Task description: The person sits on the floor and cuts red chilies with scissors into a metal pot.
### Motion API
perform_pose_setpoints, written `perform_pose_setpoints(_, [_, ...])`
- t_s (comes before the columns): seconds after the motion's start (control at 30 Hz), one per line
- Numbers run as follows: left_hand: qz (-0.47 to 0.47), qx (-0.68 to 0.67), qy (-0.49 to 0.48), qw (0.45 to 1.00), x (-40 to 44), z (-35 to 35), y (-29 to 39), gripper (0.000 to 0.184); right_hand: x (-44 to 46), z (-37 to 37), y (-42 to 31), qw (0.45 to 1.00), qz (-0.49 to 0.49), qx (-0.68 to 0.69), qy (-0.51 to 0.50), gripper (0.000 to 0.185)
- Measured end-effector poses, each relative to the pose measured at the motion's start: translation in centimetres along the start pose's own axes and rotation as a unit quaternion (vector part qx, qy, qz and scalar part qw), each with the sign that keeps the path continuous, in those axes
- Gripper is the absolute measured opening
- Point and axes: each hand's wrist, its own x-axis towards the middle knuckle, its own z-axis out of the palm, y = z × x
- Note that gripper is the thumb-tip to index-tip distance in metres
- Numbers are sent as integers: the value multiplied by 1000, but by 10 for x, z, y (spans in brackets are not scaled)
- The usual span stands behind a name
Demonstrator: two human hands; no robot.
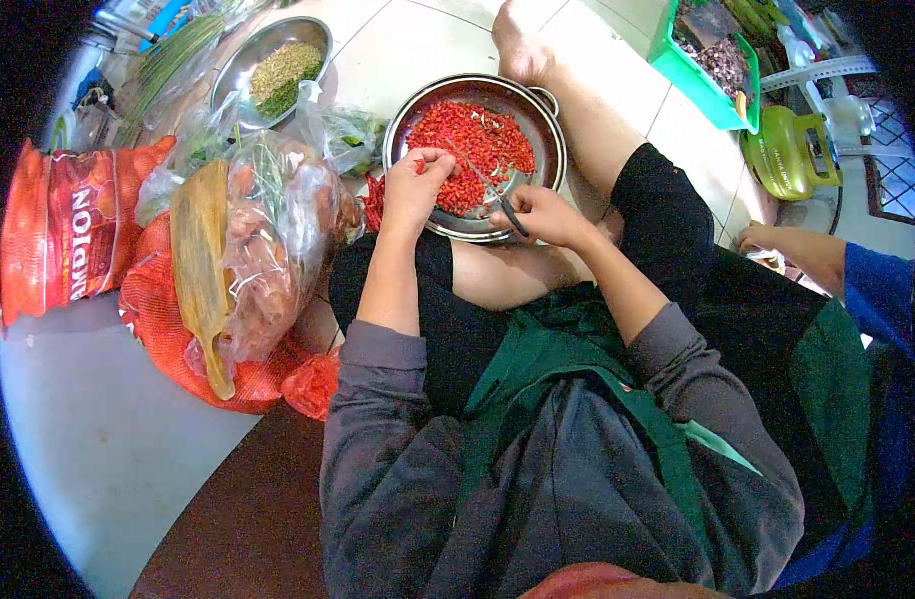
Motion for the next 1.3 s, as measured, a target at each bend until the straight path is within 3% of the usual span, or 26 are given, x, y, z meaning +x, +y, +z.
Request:
perform_pose_setpoints(0.3, [-45, -29, -18, 998, -1, 1, 6, 17, -1, 0, -18, 999, 10, 43, -18, 56])
perform_pose_setpoints(0.57, [2, 5, -15, 1000, 0, 0, -3, 22, -5, -6, -16, 998, 19, -31, 51, 43])
perform_pose_setpoints(0.67, [23, 31, -3, 999, 5, -2, -12, 22, -7, -7, -18, 998, 12, -26, 49, 43])
perform_pose_setpoints(0.77, [15, 32, 6, 999, 4, -3, -11, 22, -4, -7, -13, 998, 25, -33, 42, 58])
perform_pose_setpoints(0.97, [14, 38, 19, 999, -1, -3, 0, 24, -8, -10, -14, 1000, 22, -11, 3, 56])
perform_pose_setpoints(1.3, [8, 39, 4, 999, 0, -2, -3, 21, -6, -4, -17, 999, 5, 0, 33, 51])
